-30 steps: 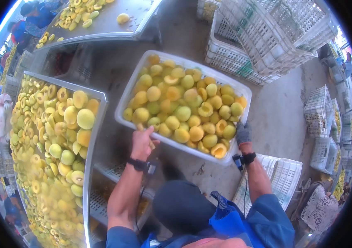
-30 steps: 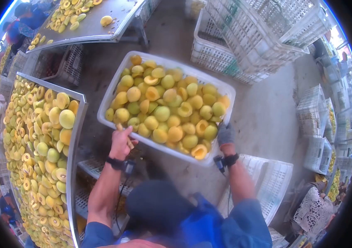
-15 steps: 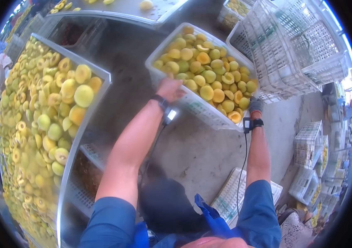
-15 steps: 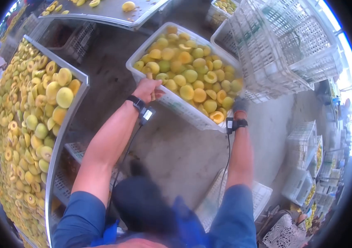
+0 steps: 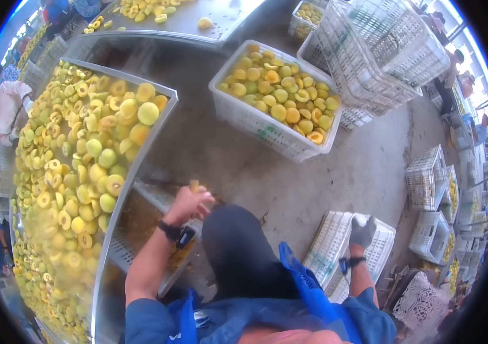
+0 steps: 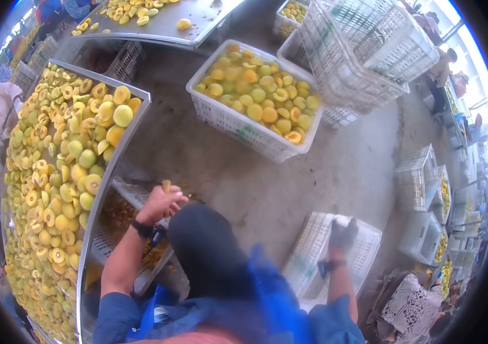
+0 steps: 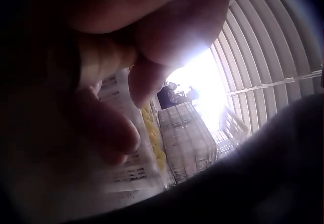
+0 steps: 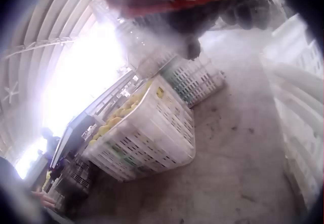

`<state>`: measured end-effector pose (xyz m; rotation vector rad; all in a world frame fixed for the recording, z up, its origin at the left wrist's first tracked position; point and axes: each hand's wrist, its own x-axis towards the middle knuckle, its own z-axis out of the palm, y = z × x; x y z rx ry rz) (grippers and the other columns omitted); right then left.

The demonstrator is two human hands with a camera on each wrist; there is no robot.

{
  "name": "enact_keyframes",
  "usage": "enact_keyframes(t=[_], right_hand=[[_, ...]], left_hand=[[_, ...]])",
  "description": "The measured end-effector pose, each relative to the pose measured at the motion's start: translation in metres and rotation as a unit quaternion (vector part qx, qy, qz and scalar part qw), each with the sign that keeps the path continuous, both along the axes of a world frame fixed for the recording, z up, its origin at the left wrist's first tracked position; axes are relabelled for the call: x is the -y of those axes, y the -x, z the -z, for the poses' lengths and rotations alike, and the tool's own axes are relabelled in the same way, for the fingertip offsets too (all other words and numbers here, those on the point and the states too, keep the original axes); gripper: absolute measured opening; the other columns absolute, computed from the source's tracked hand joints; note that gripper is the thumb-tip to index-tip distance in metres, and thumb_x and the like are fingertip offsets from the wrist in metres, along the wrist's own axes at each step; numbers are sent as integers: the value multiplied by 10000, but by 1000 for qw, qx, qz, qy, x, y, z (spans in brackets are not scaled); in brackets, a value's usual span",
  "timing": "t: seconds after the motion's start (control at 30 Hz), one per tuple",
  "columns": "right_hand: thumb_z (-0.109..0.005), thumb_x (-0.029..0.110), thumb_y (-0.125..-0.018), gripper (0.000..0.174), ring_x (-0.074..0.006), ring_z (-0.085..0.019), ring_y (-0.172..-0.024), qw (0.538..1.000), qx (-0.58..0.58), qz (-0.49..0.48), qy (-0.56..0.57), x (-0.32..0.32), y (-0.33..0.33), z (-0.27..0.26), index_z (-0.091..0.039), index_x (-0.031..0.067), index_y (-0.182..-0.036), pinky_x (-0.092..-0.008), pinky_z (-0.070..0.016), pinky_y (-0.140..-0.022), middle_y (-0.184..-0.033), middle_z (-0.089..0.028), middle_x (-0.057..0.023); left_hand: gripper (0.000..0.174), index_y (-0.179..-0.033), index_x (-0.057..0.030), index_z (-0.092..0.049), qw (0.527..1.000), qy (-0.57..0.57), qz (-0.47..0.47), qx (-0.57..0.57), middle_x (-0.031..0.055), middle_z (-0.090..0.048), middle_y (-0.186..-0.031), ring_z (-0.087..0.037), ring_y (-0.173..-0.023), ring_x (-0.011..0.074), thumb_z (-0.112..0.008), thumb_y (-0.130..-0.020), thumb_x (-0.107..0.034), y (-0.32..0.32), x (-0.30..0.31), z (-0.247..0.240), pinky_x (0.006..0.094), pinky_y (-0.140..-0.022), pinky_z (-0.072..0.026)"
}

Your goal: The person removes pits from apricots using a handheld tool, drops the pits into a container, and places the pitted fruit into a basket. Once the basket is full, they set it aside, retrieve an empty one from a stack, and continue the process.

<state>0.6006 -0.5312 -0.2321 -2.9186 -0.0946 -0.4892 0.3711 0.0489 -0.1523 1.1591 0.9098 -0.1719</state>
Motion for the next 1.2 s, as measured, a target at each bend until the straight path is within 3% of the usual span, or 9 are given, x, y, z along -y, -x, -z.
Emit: enact_keyframes(t=[0.07,0.27,0.37,0.5,0.57,0.63,0.87,1.0,1.2], right_hand=[[-822,419,-790,845,-446,-574,-1260,979,-198,54,3,9,66,-12,-510,-16,-1443,-478,-449,-1069,-1354,-608,-282],[-719,369,-860,559,-471,-617,-1166,927,-334,99,-142,6,92,29,-635,-7,-1265,-526,-488,-985,-1214,-663,-315],[-665,333,-891,451,-481,-649,-1081,986,-137,-87,-29,27,96,121,-657,-6,-1190,-553,-508,-926,-1135,-688,-307],[-620,300,-901,362,-492,-667,-969,931,-325,-162,40,-77,142,90,-688,17,-1117,-568,-521,-821,-1031,-702,-290],[-618,271,-889,294,-492,-663,-968,891,-345,-261,-137,-128,158,70,-718,49,-1053,-564,-520,-806,-997,-713,-265],[-593,174,-931,227,-468,-671,-1031,893,-368,-258,-4,-203,165,38,-700,54,-1091,-546,-530,-850,-1042,-707,-277],[-623,190,-906,254,-442,-685,-1040,801,-363,-469,83,-375,160,27,-733,77,-1105,-515,-538,-859,-1060,-721,-245],[-658,217,-892,261,-415,-700,-1034,742,-316,-591,-22,-461,167,-34,-745,88,-1101,-498,-547,-880,-1065,-729,-226],[-647,185,-887,233,-409,-702,-1032,737,-232,-630,83,-552,161,6,-745,82,-1071,-490,-552,-906,-1087,-730,-211]], left_hand=[[273,-1138,22,-611,1000,3,-8,19,136,-728,-947,-700,-630,196,-680,-950,-164,48,10,6,303,-467,-530],[363,-1244,88,-590,996,-34,-68,38,166,-737,-967,-711,-624,199,-657,-981,-154,136,33,-53,271,-487,-566],[397,-1282,97,-549,990,-82,-105,51,215,-734,-1029,-703,-618,199,-649,-985,-147,173,41,-91,267,-477,-556],[394,-1309,93,-515,980,-81,-162,81,230,-729,-1021,-684,-600,190,-616,-983,-105,227,55,-124,264,-461,-540],[379,-1299,101,-521,977,-96,-170,84,231,-729,-1011,-683,-600,187,-601,-982,-91,248,61,-131,261,-466,-541],[378,-1294,106,-523,974,-111,-176,86,232,-728,-1009,-682,-599,186,-600,-981,-91,263,66,-137,261,-468,-541],[411,-1290,117,-529,964,-128,-211,100,228,-735,-995,-684,-608,194,-616,-972,-126,295,68,-143,266,-488,-541],[411,-1292,119,-532,967,-100,-216,91,222,-737,-991,-691,-607,200,-624,-971,-121,301,67,-134,268,-491,-544],[405,-1303,116,-531,969,-67,-221,85,226,-730,-999,-697,-611,211,-624,-987,-120,286,56,-114,284,-496,-555]])
